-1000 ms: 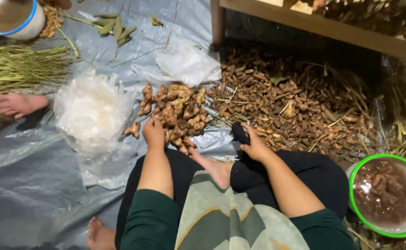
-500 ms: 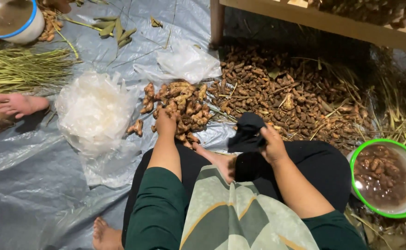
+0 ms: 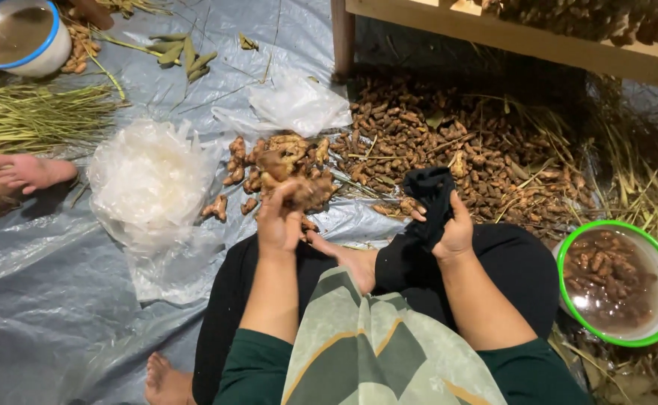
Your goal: A person sits on the floor cleaning and breaking apart ginger roots from a large pile using their hands and a small knife.
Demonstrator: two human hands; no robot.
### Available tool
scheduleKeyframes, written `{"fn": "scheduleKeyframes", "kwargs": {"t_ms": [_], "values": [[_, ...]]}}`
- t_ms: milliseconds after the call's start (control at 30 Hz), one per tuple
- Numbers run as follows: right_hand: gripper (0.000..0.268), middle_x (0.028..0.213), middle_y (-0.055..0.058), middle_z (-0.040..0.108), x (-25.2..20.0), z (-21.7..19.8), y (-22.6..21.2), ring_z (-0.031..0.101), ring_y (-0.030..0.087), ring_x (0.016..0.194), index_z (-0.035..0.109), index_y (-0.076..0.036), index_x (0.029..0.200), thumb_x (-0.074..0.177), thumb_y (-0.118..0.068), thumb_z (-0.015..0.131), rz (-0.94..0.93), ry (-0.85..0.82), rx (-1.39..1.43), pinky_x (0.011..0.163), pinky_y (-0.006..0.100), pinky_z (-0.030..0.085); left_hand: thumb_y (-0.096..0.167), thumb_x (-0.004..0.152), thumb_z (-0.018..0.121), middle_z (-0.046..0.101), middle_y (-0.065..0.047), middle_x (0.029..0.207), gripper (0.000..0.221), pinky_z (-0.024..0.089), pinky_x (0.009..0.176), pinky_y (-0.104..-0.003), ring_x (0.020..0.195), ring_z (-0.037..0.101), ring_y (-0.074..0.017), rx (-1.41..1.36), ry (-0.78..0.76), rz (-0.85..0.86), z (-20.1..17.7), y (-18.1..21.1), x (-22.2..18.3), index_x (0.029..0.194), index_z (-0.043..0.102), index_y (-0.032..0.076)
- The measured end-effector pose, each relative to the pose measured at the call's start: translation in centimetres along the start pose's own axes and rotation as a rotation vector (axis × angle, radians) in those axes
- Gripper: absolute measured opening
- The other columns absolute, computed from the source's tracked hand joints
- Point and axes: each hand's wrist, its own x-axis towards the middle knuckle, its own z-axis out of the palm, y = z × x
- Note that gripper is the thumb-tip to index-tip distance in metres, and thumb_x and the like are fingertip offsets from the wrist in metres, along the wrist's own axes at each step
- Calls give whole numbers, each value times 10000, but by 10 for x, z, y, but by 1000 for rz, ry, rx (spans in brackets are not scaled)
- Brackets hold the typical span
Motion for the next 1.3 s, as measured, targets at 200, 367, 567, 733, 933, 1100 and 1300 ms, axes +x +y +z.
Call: {"fn": "scheduleKeyframes", "kwargs": {"t_ms": [200,367,567,733,933,1100,1300], "values": [[333,1154,232,700,-45,92,-12,688,312,994,614,2,1241,1022,-195,458,-475,-75,-331,904,401,559,553,956,635,740,-80,966,369,655,742,-465,810,721,-237,-168,-138,-242,74,-32,-59,987,708,193],[291,1119,289,597,-46,97,-35,593,488,1210,612,51,983,967,-227,526,-839,-274,-696,1076,543,445,330,1070,508,682,-155,1217,313,676,697,-482,978,731,-331,-78,-256,-371,80,-87,-69,1348,557,195],[391,1118,71,662,-19,8,29,670,308,1090,637,-154,1088,776,-359,752,-1063,-218,-1944,881,411,550,379,1102,409,588,-153,707,338,546,356,-318,450,657,-297,551,-212,-299,78,-114,-105,1271,562,128],[308,942,216,736,-4,-1,32,702,453,998,642,-139,1180,1030,-389,542,-231,192,-1876,864,573,541,351,1026,606,606,-112,1076,300,515,946,-418,1065,649,-333,1148,-614,324,63,-108,-108,1216,641,121],[239,951,226,714,-35,25,11,688,467,981,606,-165,1212,974,-190,595,-468,541,-1601,841,574,525,323,1043,611,618,-133,776,239,553,511,-308,538,673,-253,579,-323,-189,44,-137,-86,1008,594,87],[366,860,16,640,-32,-7,61,690,256,813,633,-234,1123,1012,-511,422,-1040,52,-2203,713,409,550,175,1047,532,678,-232,958,267,521,903,-502,939,623,-365,997,-743,116,31,-132,-94,1037,682,-46],[327,767,46,654,-30,-33,56,705,310,716,650,-248,1128,1039,-461,417,-950,340,-2117,638,443,565,266,1003,671,656,-129,1053,386,630,645,-511,805,702,-274,370,-436,-679,57,-117,-112,1353,530,185]]}}
